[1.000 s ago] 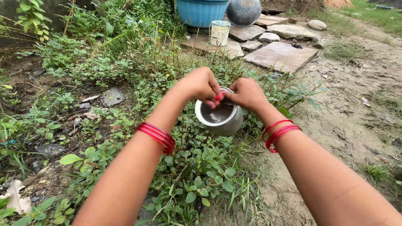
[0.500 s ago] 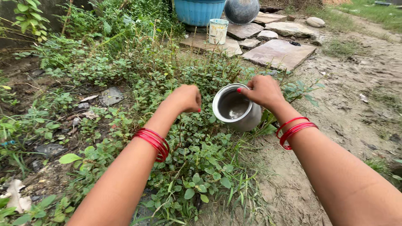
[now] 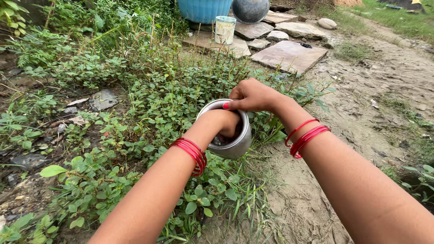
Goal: The person fills a metal pot with water from a white container and pours it onto several green plants in an outdoor garden.
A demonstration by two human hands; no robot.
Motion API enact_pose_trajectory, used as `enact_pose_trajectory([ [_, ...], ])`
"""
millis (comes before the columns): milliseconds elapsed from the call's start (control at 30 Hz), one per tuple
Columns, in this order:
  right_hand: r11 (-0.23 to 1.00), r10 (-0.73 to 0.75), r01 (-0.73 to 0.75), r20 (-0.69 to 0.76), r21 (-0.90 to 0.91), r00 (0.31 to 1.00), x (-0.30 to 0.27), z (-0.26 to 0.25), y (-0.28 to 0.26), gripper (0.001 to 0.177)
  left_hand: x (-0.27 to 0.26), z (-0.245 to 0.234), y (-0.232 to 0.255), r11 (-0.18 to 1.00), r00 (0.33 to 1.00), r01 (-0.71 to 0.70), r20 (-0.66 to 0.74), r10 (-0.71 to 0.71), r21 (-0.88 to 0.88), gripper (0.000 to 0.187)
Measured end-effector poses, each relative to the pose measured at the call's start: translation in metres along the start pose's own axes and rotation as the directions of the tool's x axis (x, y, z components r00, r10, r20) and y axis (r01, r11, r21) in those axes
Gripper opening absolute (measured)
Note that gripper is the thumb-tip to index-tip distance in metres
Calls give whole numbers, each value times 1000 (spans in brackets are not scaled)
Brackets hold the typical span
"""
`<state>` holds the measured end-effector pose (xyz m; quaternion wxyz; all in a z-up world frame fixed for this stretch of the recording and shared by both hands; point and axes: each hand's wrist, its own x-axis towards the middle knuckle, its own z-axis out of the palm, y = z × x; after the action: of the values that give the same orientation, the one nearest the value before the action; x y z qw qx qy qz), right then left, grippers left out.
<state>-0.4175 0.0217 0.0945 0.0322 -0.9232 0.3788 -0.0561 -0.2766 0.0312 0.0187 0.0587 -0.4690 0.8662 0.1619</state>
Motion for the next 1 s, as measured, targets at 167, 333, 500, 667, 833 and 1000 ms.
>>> enact_pose_trajectory([
  [167,997,24,-17,-102,70,994,-7,8,30,38,-49,-48,17,959,991,88,124,-56,-270,15],
  [333,980,195,-197,-99,-8,976,-13,19,52,38,-90,-100,4,710,968,-171,19,251,-683,14],
  [500,945,328,-328,-110,22,938,-27,15,56,32,-113,-100,-20,790,996,82,83,-39,-608,14],
  [667,942,335,-336,-130,16,933,-34,12,60,39,-111,-96,-45,891,988,147,103,-114,-429,19],
  [833,951,306,-303,-60,52,950,-28,15,58,35,-84,-76,-43,997,952,72,-298,-66,10,20],
  [1000,991,100,-93,-71,91,992,-16,21,55,30,-34,-53,-6,998,983,-58,-178,52,-30,16],
])
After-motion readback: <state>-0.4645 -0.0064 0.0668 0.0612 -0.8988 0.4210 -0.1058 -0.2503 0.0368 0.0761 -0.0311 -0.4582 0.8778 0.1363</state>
